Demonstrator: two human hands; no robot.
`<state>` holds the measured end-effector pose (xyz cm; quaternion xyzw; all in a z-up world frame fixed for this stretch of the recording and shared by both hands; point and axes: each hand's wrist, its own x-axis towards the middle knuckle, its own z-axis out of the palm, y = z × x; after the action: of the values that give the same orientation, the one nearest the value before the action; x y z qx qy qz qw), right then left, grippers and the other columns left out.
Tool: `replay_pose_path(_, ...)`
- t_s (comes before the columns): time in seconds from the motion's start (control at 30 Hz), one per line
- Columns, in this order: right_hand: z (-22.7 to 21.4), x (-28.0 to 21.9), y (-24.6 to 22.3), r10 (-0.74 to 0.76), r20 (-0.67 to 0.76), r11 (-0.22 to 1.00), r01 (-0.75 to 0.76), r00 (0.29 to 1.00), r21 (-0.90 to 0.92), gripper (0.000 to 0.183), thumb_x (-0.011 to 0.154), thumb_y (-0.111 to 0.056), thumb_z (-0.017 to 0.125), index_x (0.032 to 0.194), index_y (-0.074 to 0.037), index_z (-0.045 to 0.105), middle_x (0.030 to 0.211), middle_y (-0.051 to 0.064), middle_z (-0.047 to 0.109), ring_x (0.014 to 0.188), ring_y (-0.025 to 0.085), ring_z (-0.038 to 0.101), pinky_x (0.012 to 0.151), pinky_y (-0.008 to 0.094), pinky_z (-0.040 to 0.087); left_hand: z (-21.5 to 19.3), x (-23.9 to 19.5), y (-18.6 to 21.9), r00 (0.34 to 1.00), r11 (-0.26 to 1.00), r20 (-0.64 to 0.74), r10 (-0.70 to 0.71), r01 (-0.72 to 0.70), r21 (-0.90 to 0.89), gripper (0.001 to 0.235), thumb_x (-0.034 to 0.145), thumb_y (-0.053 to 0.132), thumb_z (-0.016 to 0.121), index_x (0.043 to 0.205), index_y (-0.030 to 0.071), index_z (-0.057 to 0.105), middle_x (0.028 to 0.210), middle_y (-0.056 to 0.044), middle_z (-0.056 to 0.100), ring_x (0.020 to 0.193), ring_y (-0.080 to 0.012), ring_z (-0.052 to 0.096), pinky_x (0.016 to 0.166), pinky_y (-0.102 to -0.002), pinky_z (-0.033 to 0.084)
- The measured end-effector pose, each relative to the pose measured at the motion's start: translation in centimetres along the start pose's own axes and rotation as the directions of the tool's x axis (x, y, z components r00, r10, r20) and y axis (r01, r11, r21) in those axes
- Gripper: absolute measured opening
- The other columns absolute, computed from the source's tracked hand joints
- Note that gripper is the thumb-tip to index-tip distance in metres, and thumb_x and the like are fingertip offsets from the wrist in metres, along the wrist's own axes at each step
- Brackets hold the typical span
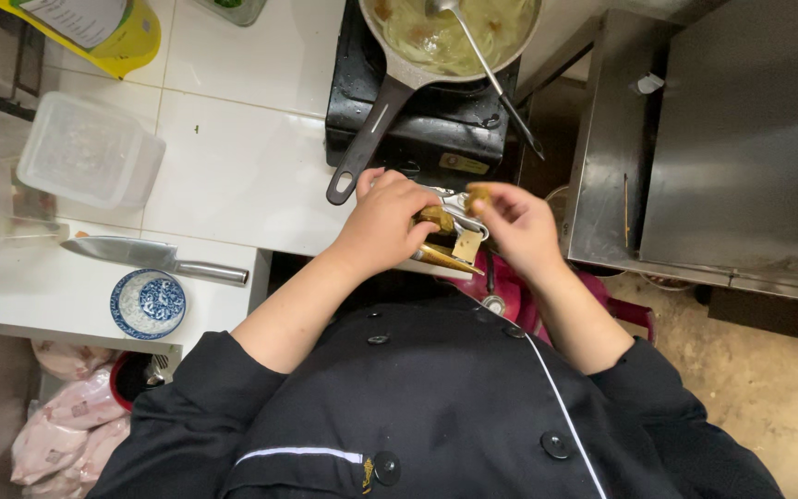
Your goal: The person opens a package of curry roux and adds it to a pot of boiling liquid on a stove. They stir the mixture with a ladle, then add salt and other seasonings from shakers. The person continues to stir the curry as it simmers.
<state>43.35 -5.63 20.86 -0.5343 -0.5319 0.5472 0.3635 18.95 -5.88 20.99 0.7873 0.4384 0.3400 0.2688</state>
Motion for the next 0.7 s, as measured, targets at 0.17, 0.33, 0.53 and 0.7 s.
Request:
replay_pose_path(0.17,-2.8,5.7,-1.8,-0.12,-0.053,0.991,0.122,0.991,0.051,0.032,0.096,-0.009,0.072,0.126,-0.005,0.064,0.108,-0.001,0.073,0.099,0.007,0.069,0.092,0.023,0.056,-0.1,0.4,0.0,1.0,1.0,-0.01,0.029,-0.029,0.012,0.028,0.077,0.019,0.08,0.103,0.011,0.073,0.1,-0.003,0.07,0.108,-0.0254,0.059,0.11,-0.052,0.031)
replay_pose_path(0.33,-6.3,18.7,-2.5,-0.428,-0.066,0.811,0.351,0.901,-0.467,0.028,0.095,-0.012,0.086,0.117,-0.001,0.072,0.098,0.005,0.072,0.088,0.012,0.065,0.079,0.028,0.054,-0.2,0.8,-0.1,0.999,0.999,0.032,0.029,-0.03,0.034,0.026,0.077,0.017,0.079,0.101,0.011,0.074,0.097,-0.002,0.069,0.107,-0.0256,0.059,0.11,-0.051,0.032)
replay_pose_path(0.53,-7.7,28.3,-1.1,-0.507,0.025,0.515,0.327,0.861,-0.793,0.031,0.088,-0.015,0.085,0.116,-0.005,0.077,0.104,0.016,0.077,0.092,0.028,0.074,0.083,0.04,0.059,-0.3,1.5,-0.2,0.999,0.999,0.046,0.019,-0.021,0.042,0.025,0.076,0.018,0.08,0.1,0.011,0.073,0.096,-0.002,0.069,0.107,-0.0259,0.058,0.108,-0.052,0.033)
replay_pose_path(0.7,-5.1,23.9,-5.3,-0.622,0.105,0.39,0.423,0.776,-0.818,0.037,0.083,-0.016,0.087,0.116,-0.003,0.077,0.101,0.019,0.074,0.085,0.032,0.07,0.075,0.042,0.056,-0.5,1.4,-0.3,0.999,0.999,0.048,0.017,-0.018,0.031,0.025,0.076,0.018,0.08,0.1,0.011,0.074,0.097,-0.001,0.071,0.108,-0.025,0.059,0.109,-0.054,0.032)
